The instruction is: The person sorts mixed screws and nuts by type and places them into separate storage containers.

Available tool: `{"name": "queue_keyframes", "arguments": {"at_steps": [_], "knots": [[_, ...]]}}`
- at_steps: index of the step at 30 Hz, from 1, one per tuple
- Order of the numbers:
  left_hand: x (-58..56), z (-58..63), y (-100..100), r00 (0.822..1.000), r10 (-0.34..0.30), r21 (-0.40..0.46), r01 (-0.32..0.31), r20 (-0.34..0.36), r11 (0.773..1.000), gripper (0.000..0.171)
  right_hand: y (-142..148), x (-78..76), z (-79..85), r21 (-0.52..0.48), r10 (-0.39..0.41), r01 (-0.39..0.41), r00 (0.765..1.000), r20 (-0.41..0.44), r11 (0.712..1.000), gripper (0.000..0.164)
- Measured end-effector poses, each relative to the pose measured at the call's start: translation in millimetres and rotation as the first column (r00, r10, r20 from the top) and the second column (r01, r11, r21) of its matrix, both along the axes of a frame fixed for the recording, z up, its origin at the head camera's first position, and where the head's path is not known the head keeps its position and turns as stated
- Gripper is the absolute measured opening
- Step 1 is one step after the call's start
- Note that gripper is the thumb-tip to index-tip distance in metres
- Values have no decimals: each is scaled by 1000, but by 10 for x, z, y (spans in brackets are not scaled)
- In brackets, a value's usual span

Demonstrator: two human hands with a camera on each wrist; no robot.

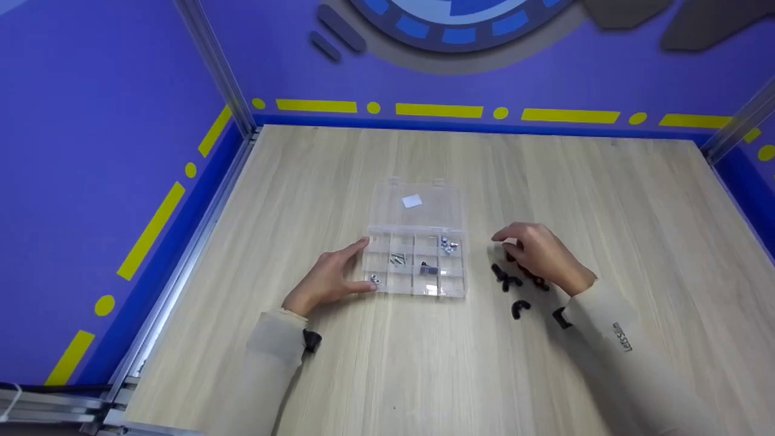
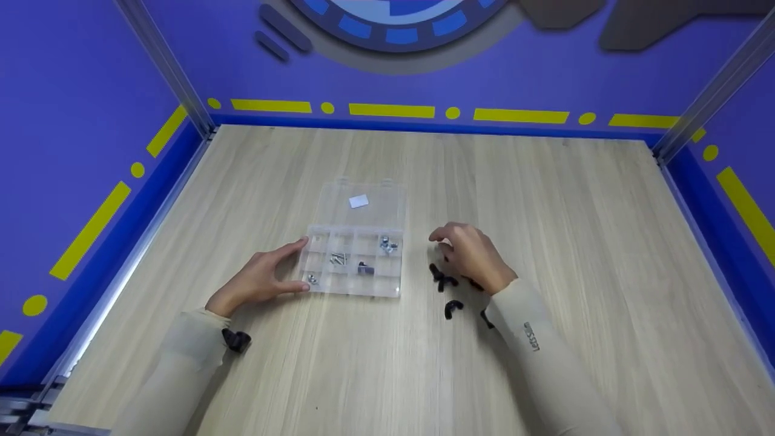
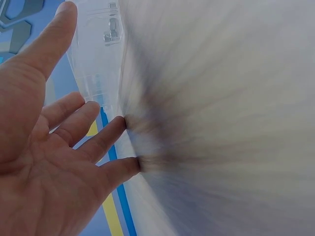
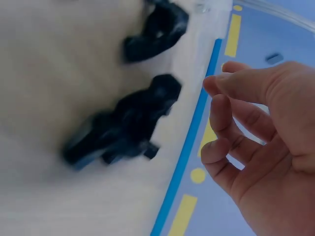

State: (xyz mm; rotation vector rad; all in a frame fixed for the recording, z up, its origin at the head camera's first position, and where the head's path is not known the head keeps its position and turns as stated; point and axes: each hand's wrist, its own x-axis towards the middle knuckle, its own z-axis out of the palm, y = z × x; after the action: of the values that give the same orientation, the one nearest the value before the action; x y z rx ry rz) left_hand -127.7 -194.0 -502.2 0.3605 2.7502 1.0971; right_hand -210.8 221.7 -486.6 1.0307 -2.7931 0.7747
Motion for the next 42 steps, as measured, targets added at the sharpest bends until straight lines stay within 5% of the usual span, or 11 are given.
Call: {"name": "queue_keyframes", "arguments": {"at_steps": [11,42], "knots": [[9,3,2,1000,8,22,-8,10,1000,98,171,21,-117,61,-36,30,995,97,998,19],[3,-11,1,1000,7,0,-7,26,1000,96,207,70,-70,136,-46,29,991,122,990,25]]}}
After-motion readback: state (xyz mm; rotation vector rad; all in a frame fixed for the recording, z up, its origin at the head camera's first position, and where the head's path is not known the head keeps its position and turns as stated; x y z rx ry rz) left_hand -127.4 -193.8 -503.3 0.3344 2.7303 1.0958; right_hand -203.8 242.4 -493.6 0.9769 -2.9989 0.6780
